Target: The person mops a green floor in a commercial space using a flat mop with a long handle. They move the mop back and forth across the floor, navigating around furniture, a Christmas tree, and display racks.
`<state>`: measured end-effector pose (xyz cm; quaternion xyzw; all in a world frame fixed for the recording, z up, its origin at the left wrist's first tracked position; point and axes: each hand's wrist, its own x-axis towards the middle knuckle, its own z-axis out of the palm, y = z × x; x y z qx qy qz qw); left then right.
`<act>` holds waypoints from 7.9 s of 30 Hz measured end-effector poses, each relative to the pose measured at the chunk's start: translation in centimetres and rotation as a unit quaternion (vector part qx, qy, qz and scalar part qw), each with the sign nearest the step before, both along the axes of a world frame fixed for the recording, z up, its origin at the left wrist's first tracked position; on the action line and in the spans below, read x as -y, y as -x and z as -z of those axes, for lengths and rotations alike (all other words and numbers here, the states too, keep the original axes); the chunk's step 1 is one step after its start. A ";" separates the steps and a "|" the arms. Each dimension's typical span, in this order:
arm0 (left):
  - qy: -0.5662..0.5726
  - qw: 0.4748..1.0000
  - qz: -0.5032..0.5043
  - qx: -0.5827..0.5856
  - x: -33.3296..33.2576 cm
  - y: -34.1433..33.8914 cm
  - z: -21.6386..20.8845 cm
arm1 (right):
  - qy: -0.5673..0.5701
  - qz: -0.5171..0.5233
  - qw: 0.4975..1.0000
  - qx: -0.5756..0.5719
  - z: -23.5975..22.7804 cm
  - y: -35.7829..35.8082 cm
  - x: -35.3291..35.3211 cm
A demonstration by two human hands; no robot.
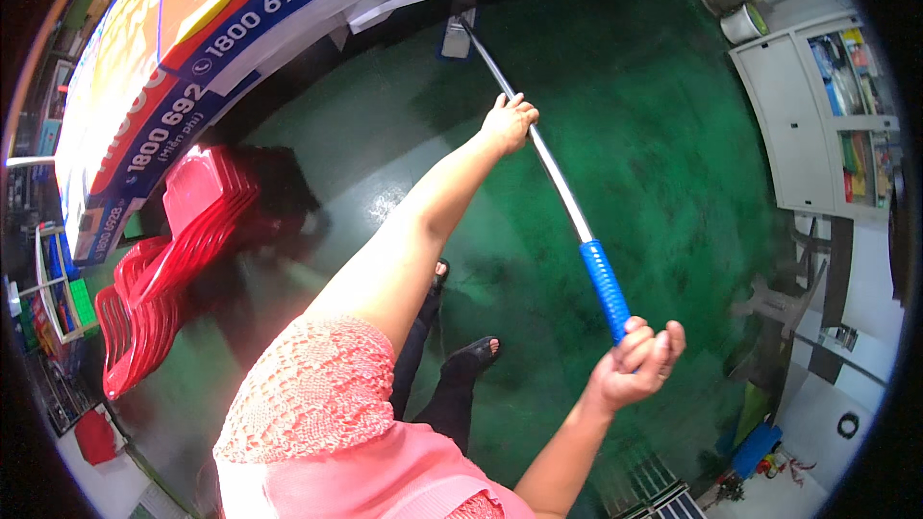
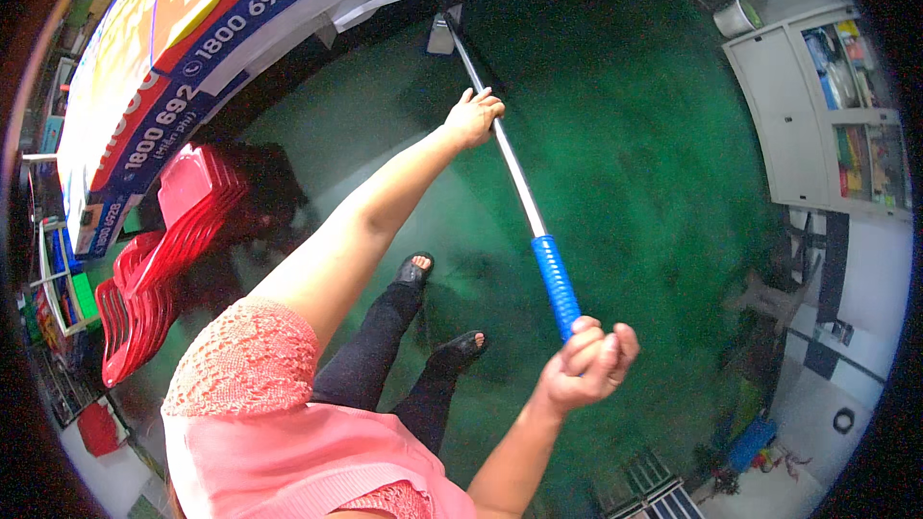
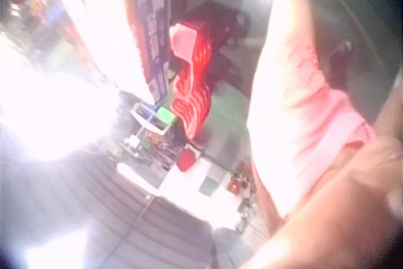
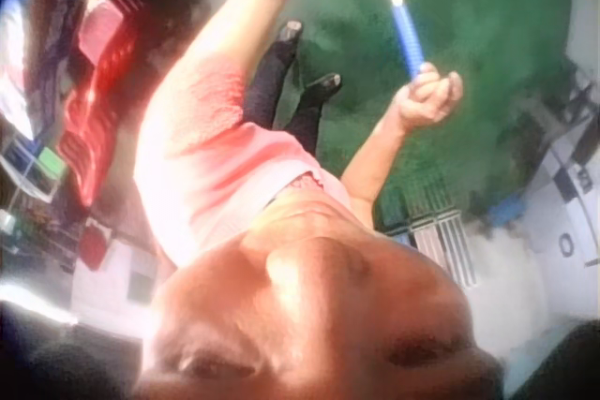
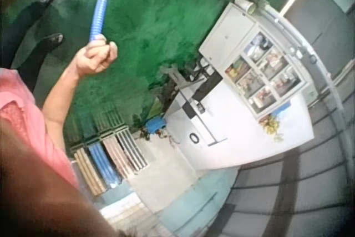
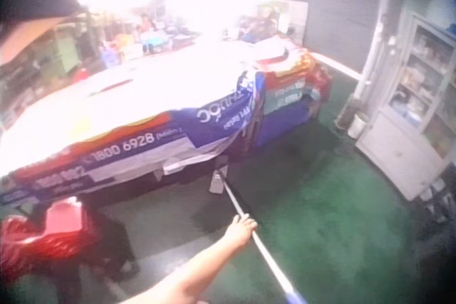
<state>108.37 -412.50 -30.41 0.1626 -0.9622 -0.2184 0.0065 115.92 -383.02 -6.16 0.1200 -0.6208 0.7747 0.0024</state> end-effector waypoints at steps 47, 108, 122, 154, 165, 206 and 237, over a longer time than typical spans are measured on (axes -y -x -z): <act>-0.211 0.965 0.142 -0.063 -47.6 -5.2 -9.3 | -0.169 0.046 0.976 -0.128 -17.3 -13.7 -36.5; -0.289 0.677 0.673 0.067 -105.7 -64.3 -12.1 | -0.235 0.597 0.765 -0.065 -23.3 -82.9 -70.3; -0.304 0.806 0.508 -0.010 -66.4 -68.2 -12.6 | -0.051 0.326 0.941 -0.075 -23.4 -82.3 -64.0; -0.277 0.675 0.678 0.090 -91.8 -88.4 -14.0 | -0.207 0.596 0.775 -0.039 -19.3 -107.5 -67.6; -0.088 0.579 0.798 0.142 -116.2 -94.0 -9.7 | -0.399 0.605 0.684 0.086 -12.6 -104.1 -71.0; -0.092 0.912 0.381 0.121 -44.9 -93.2 -9.7 | 0.066 0.193 0.978 0.044 -10.5 -97.8 -45.9; -0.024 0.582 0.803 0.128 -118.9 -131.3 -9.8 | -0.399 0.597 0.693 0.059 -13.1 -143.0 -73.1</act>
